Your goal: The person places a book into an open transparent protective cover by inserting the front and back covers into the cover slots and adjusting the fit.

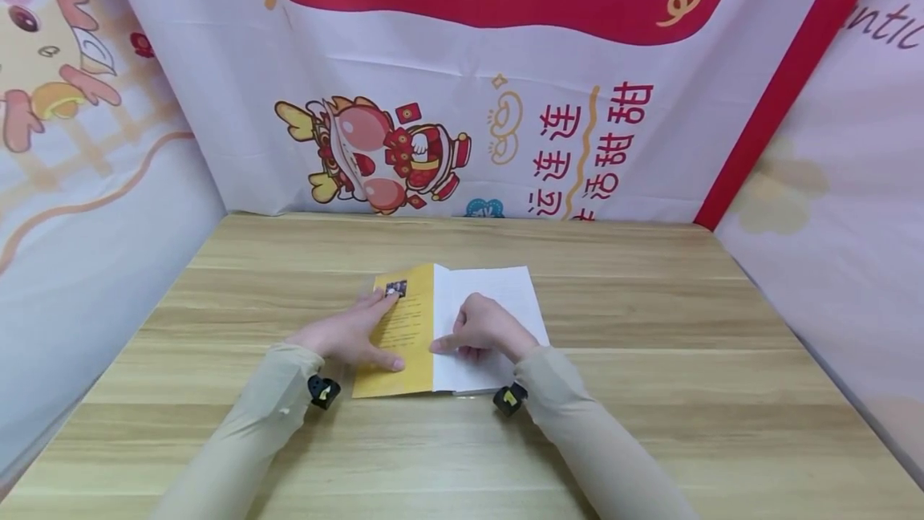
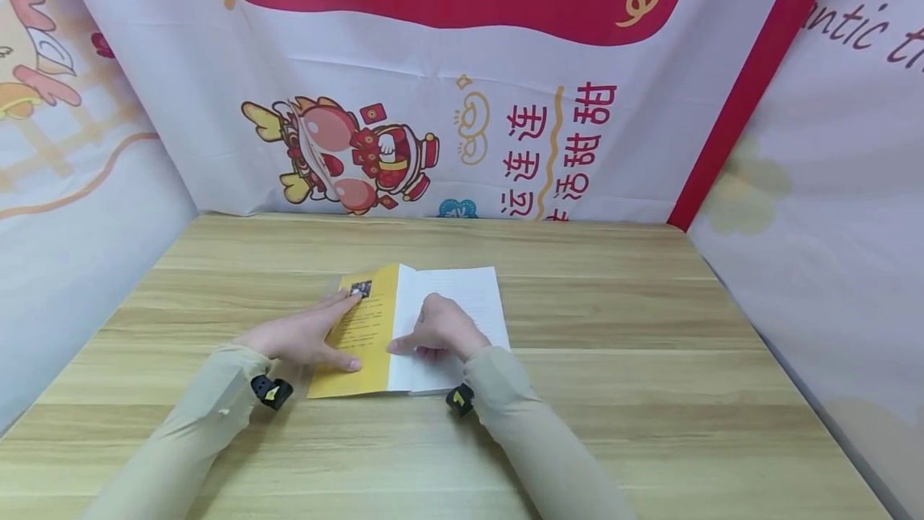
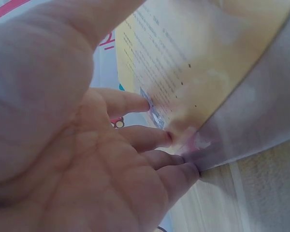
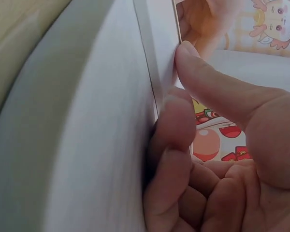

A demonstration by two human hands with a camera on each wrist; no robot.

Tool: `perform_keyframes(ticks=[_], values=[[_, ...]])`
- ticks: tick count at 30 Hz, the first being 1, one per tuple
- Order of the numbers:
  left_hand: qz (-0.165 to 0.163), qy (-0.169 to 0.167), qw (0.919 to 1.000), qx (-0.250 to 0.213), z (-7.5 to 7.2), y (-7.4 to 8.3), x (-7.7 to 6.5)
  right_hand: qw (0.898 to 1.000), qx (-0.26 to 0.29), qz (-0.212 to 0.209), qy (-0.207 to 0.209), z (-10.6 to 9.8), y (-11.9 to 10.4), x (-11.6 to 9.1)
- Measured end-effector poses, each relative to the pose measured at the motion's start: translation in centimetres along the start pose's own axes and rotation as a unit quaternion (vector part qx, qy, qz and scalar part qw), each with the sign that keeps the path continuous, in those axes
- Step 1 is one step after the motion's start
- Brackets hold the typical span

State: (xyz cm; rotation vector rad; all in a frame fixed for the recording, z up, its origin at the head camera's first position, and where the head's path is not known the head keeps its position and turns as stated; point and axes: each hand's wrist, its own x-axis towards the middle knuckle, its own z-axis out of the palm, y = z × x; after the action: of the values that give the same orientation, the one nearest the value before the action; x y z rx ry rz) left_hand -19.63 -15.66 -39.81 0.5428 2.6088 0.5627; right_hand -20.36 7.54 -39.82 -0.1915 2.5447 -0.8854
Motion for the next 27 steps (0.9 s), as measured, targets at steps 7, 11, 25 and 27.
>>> perform_keyframes(ticks=[7, 11, 25, 27], values=[[0.006, 0.000, 1.0000, 0.003, -0.11, 0.09, 0.03, 1.000, 0.001, 0.000, 0.005, 0.17, 0.00, 0.00], [0.000, 0.001, 1.0000, 0.004, -0.10, 0.18, -0.01, 1.000, 0.001, 0.002, 0.010, 0.27, -0.06, 0.02], [-0.007, 0.001, 0.9999, 0.011, 0.09, 0.30, 0.07, 1.000, 0.003, 0.006, 0.025, 0.72, -0.34, -0.29], [-0.008, 0.001, 0.9999, 0.010, 0.09, 0.29, 0.11, 1.000, 0.002, 0.004, 0.027, 0.77, -0.34, -0.29]])
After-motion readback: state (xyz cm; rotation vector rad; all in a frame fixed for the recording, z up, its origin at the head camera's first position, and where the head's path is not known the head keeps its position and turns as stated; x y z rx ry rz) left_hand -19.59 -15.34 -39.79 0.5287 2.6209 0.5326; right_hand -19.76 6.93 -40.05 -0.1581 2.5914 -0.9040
